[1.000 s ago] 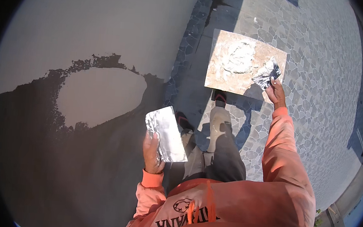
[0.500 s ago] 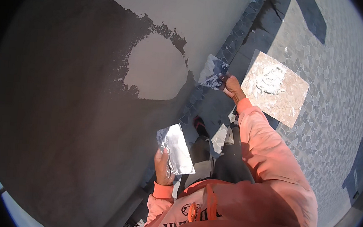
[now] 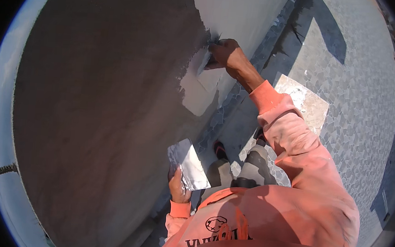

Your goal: Apply plaster or putty to an exterior wall using spatulas.

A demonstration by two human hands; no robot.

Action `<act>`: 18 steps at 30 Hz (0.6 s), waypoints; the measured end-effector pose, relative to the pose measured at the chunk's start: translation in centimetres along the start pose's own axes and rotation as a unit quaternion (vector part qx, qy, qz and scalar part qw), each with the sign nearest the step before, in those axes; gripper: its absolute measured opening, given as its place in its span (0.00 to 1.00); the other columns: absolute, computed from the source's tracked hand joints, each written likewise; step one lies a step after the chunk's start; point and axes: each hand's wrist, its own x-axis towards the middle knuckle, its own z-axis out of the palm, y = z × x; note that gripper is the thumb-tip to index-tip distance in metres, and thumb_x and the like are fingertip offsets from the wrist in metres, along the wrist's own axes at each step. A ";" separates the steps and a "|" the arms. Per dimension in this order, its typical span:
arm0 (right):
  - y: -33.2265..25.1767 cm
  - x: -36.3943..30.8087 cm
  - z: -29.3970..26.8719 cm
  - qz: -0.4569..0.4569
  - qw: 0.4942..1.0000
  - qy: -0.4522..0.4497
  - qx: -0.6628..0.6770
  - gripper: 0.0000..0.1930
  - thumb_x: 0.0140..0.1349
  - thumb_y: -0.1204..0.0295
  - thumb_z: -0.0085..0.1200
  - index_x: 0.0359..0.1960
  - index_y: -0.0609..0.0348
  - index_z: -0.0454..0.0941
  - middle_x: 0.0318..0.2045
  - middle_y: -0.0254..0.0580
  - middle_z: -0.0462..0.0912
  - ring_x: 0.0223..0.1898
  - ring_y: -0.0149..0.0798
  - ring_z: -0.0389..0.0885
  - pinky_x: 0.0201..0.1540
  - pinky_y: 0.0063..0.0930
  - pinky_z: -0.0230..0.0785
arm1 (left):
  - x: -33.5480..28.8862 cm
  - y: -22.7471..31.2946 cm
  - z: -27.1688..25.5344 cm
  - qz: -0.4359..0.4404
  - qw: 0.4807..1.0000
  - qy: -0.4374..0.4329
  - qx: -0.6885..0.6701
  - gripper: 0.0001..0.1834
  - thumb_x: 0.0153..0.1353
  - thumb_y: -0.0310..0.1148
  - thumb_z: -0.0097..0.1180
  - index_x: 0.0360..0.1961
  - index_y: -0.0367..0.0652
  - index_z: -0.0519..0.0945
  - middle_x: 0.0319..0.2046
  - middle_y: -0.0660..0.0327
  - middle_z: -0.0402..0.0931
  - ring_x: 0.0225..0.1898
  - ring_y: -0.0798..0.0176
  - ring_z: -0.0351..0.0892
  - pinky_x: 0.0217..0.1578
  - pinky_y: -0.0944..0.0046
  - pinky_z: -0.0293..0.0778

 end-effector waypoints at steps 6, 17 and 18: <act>-13.8 -6.7 -0.5 -0.215 0.944 -0.131 -0.214 0.15 0.59 0.70 0.52 0.33 0.78 0.72 0.30 0.50 0.80 0.32 0.41 0.83 0.37 0.29 0.79 | -1.8 1.5 3.6 -0.043 0.999 0.007 -0.027 0.19 0.68 0.36 0.48 0.51 0.30 0.73 0.47 0.56 0.77 0.47 0.61 0.78 0.49 0.61 0.74; 20.0 1.7 -11.3 0.144 0.975 0.164 0.044 0.07 0.57 0.74 0.48 0.34 0.66 0.73 0.25 0.40 0.74 0.26 0.39 0.78 0.28 0.41 0.76 | -1.8 0.3 0.0 0.020 0.998 0.063 0.023 0.20 0.67 0.33 0.44 0.57 0.34 0.69 0.50 0.53 0.75 0.49 0.56 0.78 0.51 0.57 0.74; 24.1 3.7 -11.8 0.038 0.990 0.073 -0.115 0.08 0.55 0.73 0.53 0.33 0.65 0.73 0.24 0.41 0.75 0.27 0.42 0.78 0.30 0.42 0.76 | -2.1 0.2 -0.4 0.027 0.997 0.073 0.028 0.19 0.67 0.32 0.44 0.56 0.34 0.69 0.50 0.53 0.76 0.50 0.56 0.78 0.51 0.57 0.74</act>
